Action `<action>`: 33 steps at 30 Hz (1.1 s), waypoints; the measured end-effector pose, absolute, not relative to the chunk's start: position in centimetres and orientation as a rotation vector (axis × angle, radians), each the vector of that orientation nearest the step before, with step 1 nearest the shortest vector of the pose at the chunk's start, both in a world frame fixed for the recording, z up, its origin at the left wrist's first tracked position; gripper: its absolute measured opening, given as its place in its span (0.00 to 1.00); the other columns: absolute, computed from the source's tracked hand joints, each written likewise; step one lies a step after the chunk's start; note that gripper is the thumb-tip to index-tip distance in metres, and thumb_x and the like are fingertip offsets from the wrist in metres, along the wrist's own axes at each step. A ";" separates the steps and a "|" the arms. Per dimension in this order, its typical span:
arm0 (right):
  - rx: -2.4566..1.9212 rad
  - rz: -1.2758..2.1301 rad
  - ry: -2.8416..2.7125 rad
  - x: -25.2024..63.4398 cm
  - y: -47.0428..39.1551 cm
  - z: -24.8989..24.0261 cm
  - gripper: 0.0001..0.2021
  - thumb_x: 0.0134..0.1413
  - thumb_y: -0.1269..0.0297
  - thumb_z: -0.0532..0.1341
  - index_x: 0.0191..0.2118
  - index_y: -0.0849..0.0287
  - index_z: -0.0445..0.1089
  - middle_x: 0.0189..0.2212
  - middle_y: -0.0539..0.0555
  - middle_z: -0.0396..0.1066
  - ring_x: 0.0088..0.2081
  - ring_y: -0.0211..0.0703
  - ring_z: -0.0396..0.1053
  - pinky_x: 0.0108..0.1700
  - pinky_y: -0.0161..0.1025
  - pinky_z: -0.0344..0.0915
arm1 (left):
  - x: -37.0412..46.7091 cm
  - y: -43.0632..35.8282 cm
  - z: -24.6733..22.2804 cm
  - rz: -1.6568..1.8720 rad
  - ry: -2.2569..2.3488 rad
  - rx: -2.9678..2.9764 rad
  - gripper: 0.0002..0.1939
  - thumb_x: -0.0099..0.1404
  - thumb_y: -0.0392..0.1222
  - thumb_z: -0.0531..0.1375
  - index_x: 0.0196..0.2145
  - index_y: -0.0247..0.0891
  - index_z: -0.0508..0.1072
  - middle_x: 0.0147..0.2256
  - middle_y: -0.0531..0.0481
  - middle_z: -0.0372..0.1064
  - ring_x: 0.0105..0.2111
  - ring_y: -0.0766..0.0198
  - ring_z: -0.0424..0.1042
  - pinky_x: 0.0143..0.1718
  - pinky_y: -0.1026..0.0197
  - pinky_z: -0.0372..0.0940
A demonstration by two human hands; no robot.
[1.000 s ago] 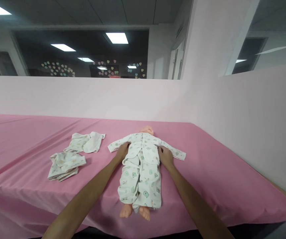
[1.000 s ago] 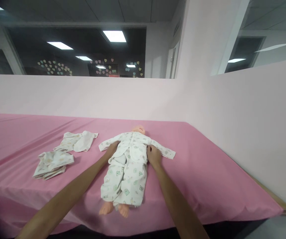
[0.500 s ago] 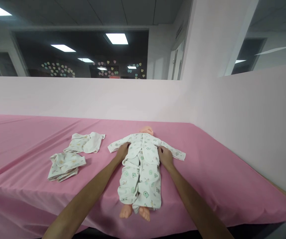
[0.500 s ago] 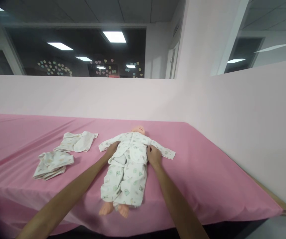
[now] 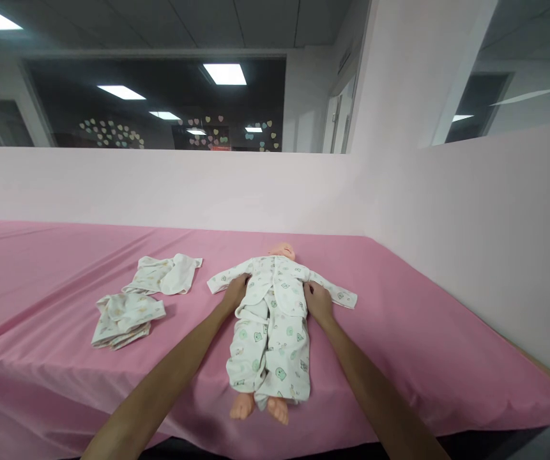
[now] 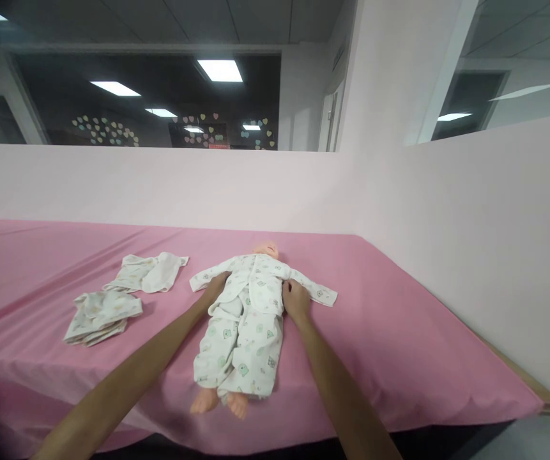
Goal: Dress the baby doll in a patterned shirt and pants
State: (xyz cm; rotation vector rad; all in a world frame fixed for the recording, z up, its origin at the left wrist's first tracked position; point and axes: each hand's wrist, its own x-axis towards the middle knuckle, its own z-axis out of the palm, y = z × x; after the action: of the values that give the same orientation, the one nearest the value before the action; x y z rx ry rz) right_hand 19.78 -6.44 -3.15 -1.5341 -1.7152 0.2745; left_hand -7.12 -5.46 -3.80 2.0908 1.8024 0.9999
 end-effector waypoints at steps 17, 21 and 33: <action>-1.540 0.260 -1.726 19.8 -6.4 -3.2 0.14 0.63 0.65 0.51 0.32 0.57 0.73 0.32 0.51 0.76 0.32 0.39 0.68 0.32 0.33 0.53 | -7.1 -5.4 -4.0 1.020 1.813 2.087 0.16 0.66 0.38 0.52 0.48 0.36 0.73 0.48 0.41 0.74 0.52 0.50 0.70 0.53 0.53 0.64; -1.537 0.261 -1.725 19.8 -6.4 -3.2 0.14 0.63 0.65 0.51 0.33 0.57 0.73 0.32 0.51 0.76 0.32 0.39 0.68 0.31 0.34 0.53 | -7.1 -5.5 -3.9 1.014 1.819 2.083 0.17 0.66 0.38 0.52 0.49 0.35 0.73 0.48 0.40 0.74 0.52 0.50 0.70 0.53 0.53 0.63; -1.534 0.256 -1.734 19.8 -6.3 -3.4 0.15 0.63 0.64 0.51 0.32 0.58 0.73 0.32 0.52 0.76 0.32 0.39 0.67 0.31 0.33 0.52 | -6.9 -6.0 -3.3 0.972 1.817 2.092 0.18 0.67 0.38 0.52 0.52 0.32 0.72 0.50 0.40 0.73 0.53 0.50 0.69 0.54 0.54 0.63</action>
State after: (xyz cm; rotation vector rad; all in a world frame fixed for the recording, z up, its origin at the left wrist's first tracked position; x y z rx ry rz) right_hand 19.81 -6.33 -3.36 -1.5345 -1.7341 0.2558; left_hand -6.89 -6.03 -3.33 2.0918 1.8168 0.9718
